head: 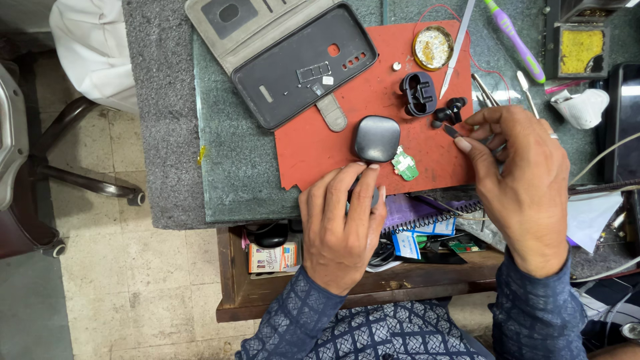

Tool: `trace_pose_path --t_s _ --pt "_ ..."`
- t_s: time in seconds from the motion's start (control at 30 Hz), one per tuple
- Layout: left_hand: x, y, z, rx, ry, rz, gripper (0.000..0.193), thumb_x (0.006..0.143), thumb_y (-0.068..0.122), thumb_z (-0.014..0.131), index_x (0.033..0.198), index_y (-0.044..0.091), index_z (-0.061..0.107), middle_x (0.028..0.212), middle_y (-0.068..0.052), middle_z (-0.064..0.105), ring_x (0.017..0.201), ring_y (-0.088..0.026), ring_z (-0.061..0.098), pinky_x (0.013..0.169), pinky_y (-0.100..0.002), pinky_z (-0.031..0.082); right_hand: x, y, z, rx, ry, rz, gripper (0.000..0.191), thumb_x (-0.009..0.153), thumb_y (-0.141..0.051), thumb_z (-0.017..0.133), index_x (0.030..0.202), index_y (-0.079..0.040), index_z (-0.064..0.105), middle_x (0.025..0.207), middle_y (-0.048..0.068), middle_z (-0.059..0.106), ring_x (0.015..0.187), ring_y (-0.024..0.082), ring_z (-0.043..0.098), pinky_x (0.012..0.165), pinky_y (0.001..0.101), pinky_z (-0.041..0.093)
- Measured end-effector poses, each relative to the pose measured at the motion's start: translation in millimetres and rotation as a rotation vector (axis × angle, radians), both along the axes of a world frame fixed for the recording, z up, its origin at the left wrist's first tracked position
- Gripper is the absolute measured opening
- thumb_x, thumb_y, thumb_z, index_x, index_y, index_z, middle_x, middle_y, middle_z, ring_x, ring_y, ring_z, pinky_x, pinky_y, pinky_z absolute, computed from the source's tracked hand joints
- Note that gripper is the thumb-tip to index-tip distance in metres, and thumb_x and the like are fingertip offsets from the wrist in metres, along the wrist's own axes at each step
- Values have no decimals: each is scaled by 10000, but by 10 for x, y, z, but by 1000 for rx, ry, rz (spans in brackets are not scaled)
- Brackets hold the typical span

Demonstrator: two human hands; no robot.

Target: The person uses a soldering iron and a screwdriver to work on a small green circuit board removed from a black earbud case. They repeatedly heat and adjust the board, then place it back into the case and tighten a screw.

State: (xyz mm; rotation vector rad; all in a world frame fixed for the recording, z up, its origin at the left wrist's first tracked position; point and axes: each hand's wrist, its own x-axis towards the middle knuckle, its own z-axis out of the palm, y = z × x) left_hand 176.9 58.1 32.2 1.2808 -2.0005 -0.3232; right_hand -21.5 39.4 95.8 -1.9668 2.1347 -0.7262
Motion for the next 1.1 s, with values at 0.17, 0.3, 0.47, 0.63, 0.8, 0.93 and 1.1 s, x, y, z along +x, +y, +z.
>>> trace_pose_path --t_s 0.17,0.3,0.47,0.63,0.8,0.93,1.1 --pt "-52 -13 44 19 49 31 251 961 120 785 1192 80 696 1248 -32 613 1191 -232 576 1004 -429 465 74 78 42 0 -47 17 123 972 1 762 1069 -4 687 1030 135 660 917 233 657 815 345 522" --pt "-38 -7 75 43 69 13 226 960 104 775 1172 78 702 1237 -28 625 1199 -230 584 1015 -428 454 205 202 -39 61 -585 -129 82 941 -16 669 1020 -10 651 962 62 693 888 103 669 818 232 548" --pt "-22 -10 83 52 61 -6 226 954 106 772 1167 81 702 1240 -26 628 1200 -234 586 1015 -425 446 354 317 -226 -58 -460 14 104 982 25 756 1078 29 718 1050 90 700 922 128 674 796 216 541" --pt "-28 -8 81 53 60 -1 230 961 113 782 1176 83 704 1240 -25 629 1208 -231 586 1017 -419 448 415 367 -305 -99 -555 -75 104 995 35 760 1090 19 722 1118 85 695 859 77 670 717 175 541" --pt "-50 -6 69 54 68 19 220 967 123 785 1169 83 707 1229 -24 632 1198 -229 586 1015 -417 451 484 340 -291 -77 -495 -73 138 988 44 745 1122 19 724 1098 86 706 925 100 703 764 216 590" --pt "-54 -5 65 62 72 19 209 971 119 780 1162 81 705 1232 -19 635 1196 -224 590 1017 -417 452 542 314 -286 -102 -457 -52 136 996 44 737 1127 19 714 1099 87 709 972 117 713 811 231 616" --pt "-50 -4 71 63 65 26 220 969 110 777 1174 81 704 1234 -17 635 1191 -225 594 1015 -418 452 540 306 -284 -105 -397 -22 136 986 38 754 1114 22 711 1071 92 706 893 117 707 764 218 594"
